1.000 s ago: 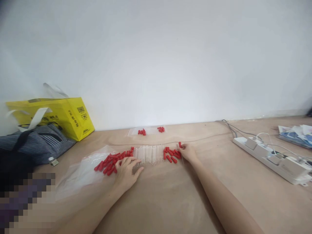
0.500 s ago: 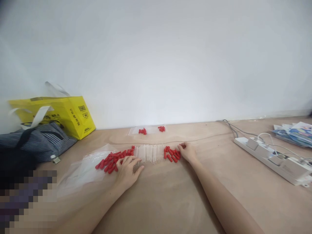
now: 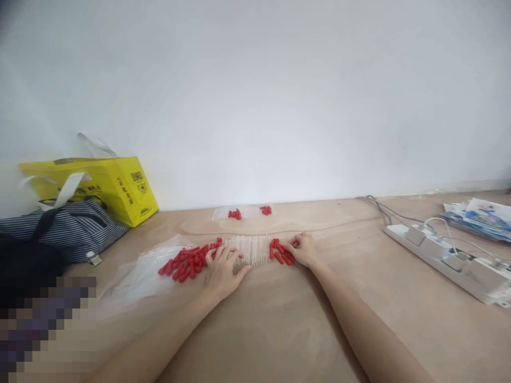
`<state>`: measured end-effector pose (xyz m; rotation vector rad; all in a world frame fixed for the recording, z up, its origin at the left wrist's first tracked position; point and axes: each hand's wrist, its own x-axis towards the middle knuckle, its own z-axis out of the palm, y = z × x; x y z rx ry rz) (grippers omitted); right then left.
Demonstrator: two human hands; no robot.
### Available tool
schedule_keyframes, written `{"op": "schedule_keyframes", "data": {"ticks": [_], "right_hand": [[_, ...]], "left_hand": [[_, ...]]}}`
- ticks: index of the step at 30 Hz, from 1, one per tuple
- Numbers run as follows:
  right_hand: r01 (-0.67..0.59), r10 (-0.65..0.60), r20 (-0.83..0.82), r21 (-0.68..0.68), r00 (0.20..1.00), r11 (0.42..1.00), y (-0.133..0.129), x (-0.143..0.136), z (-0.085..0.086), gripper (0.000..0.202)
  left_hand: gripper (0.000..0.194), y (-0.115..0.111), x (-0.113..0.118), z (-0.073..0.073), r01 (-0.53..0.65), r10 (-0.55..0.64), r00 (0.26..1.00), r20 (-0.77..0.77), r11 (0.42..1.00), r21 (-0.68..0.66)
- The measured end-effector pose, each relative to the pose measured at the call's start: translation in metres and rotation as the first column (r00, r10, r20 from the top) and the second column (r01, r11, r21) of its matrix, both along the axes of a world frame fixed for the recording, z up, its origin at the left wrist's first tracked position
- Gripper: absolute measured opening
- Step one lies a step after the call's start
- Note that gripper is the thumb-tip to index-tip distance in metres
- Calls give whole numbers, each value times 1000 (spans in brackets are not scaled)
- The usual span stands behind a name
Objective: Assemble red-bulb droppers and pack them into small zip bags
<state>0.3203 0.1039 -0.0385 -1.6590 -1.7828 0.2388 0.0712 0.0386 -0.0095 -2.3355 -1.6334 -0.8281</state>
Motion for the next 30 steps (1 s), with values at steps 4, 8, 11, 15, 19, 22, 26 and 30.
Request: {"op": "schedule_keyframes", "data": {"ticks": [4, 8, 11, 15, 19, 22, 26, 30], "right_hand": [[-1, 1, 35, -3, 999, 1000, 3, 0, -2, 21], [-3, 3, 65, -13, 998, 1000, 5, 0, -4, 19], [1, 1, 85, -19, 996, 1000, 6, -1, -4, 18], [-8, 10, 110, -19, 994, 1000, 5, -3, -3, 14], [-1, 3, 140, -16, 990, 1000, 2, -4, -1, 11], [7, -4, 161, -19, 987, 1000, 0, -5, 1, 12], [2, 2, 174, -27, 985, 1000, -3, -6, 3, 13], [2, 4, 174, -36, 985, 999, -4, -6, 4, 13]], "left_hand": [[20, 8, 6, -1, -37, 37, 999, 8, 999, -13], [25, 14, 11, 0, -44, 44, 999, -3, 999, -13], [25, 19, 19, 3, -74, 73, 997, -19, 997, -33], [21, 30, 32, 4, -156, 154, 988, -28, 983, -102], [18, 40, 44, 5, -228, 225, 974, -41, 963, -141], [16, 44, 50, 7, -269, 264, 963, -50, 951, -154], [20, 46, 53, 12, -293, 288, 956, -53, 942, -162], [21, 39, 45, 21, -275, 271, 961, -47, 950, -145]]}}
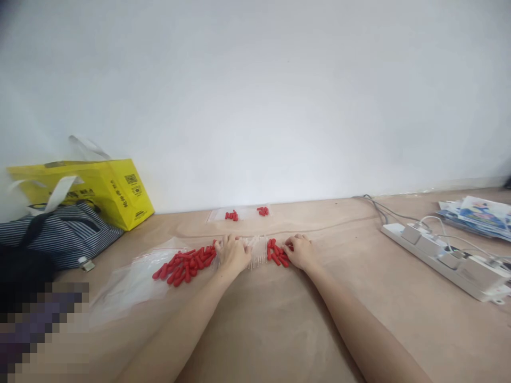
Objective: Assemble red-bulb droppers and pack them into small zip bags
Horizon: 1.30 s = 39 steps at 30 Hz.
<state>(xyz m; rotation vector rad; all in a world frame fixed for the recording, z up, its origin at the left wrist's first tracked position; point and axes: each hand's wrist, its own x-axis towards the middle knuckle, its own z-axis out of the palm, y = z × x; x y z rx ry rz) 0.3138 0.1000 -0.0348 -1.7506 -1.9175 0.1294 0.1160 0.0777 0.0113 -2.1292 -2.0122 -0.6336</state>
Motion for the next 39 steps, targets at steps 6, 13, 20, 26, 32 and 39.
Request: {"op": "schedule_keyframes", "data": {"ticks": [6, 13, 20, 26, 32, 39], "right_hand": [[6, -6, -36, -5, 999, 1000, 1, -1, -1, 11], [39, -34, -129, 39, 991, 998, -1, -3, 0, 13], [-197, 233, -200, 186, 952, 963, -23, -30, 10, 24], [-502, 508, -22, 115, 861, 857, -64, -67, 9, 16], [-574, 585, -150, 112, 797, 811, -68, -72, 5, 18], [-565, 572, -150, 90, 806, 820, -68, -73, 3, 16]], "left_hand": [[22, -38, -41, 4, 218, -217, 976, -14, 971, 102], [14, -69, -85, -19, 389, -389, 921, -24, 921, -5], [13, -67, -87, -25, 353, -347, 934, 82, 934, -62], [15, -66, -88, -26, 340, -326, 936, 134, 935, -102], [19, -65, -88, -24, 300, -276, 948, 159, 941, -156], [13, -64, -79, -19, 314, -281, 939, 199, 935, -162]]}}
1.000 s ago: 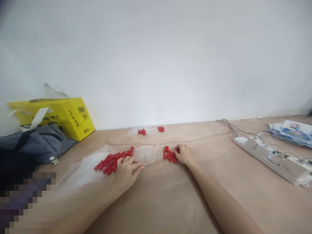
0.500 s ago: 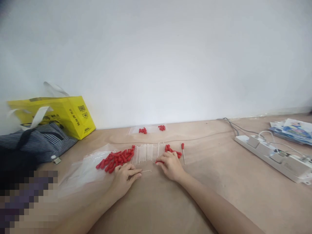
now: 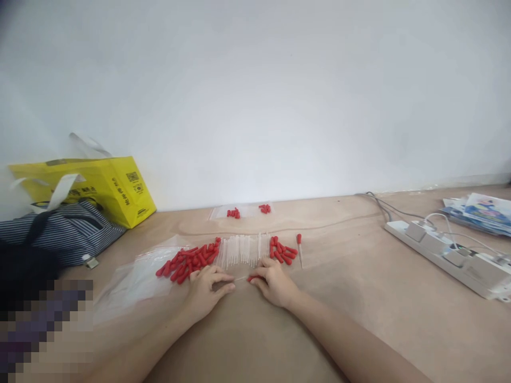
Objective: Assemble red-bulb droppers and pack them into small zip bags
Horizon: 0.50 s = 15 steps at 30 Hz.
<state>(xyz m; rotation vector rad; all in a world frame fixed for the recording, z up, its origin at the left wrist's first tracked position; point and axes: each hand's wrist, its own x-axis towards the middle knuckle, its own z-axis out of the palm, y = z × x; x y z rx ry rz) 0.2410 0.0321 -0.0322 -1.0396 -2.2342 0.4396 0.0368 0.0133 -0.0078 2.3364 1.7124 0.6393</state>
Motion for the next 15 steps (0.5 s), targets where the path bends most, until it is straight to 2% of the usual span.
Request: {"op": "schedule_keyframes", "data": {"ticks": [8, 15], "right_hand": [[89, -88, -35, 7, 995, 996, -5, -6, -1, 11], [36, -50, -145, -94, 988, 995, -6, -8, 5, 10]], "left_hand": [[10, -2, 5, -4, 27, -20, 998, -54, 990, 137], [12, -5, 2, -4, 72, -69, 997, -21, 979, 189]]}}
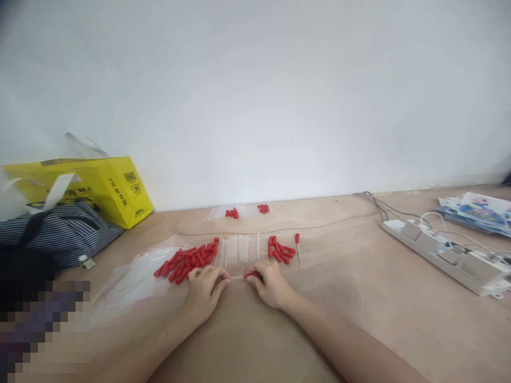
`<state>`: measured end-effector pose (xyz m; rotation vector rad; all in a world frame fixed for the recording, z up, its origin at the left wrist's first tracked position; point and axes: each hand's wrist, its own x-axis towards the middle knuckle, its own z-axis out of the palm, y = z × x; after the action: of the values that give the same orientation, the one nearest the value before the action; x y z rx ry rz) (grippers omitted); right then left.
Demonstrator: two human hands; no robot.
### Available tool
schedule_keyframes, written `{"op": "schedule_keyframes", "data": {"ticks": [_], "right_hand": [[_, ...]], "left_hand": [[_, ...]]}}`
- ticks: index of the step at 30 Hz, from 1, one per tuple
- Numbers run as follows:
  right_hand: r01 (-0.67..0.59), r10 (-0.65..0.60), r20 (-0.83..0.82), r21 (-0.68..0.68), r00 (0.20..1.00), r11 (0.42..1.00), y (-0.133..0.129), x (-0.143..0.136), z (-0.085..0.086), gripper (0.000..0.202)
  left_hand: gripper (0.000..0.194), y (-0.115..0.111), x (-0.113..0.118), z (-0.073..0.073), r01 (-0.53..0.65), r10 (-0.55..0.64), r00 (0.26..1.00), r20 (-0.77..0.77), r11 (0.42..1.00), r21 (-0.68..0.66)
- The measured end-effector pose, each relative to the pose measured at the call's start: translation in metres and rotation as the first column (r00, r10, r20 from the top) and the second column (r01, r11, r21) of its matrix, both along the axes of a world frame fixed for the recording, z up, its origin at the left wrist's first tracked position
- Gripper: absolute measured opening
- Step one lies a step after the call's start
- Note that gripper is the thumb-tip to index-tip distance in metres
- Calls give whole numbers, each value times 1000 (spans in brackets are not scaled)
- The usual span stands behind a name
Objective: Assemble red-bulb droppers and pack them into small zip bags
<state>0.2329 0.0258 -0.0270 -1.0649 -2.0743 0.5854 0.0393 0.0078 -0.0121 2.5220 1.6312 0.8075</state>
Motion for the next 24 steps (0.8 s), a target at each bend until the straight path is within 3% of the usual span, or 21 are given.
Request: {"op": "schedule_keyframes", "data": {"ticks": [13, 24], "right_hand": [[-69, 66, -151, -17, 986, 997, 0, 1, -3, 10], [-64, 78, -35, 304, 996, 951, -6, 0, 1, 11]], "left_hand": [[18, -5, 3, 7, 158, -179, 983, 44, 941, 299], [24, -11, 7, 3, 143, -154, 988, -14, 872, 468]]}}
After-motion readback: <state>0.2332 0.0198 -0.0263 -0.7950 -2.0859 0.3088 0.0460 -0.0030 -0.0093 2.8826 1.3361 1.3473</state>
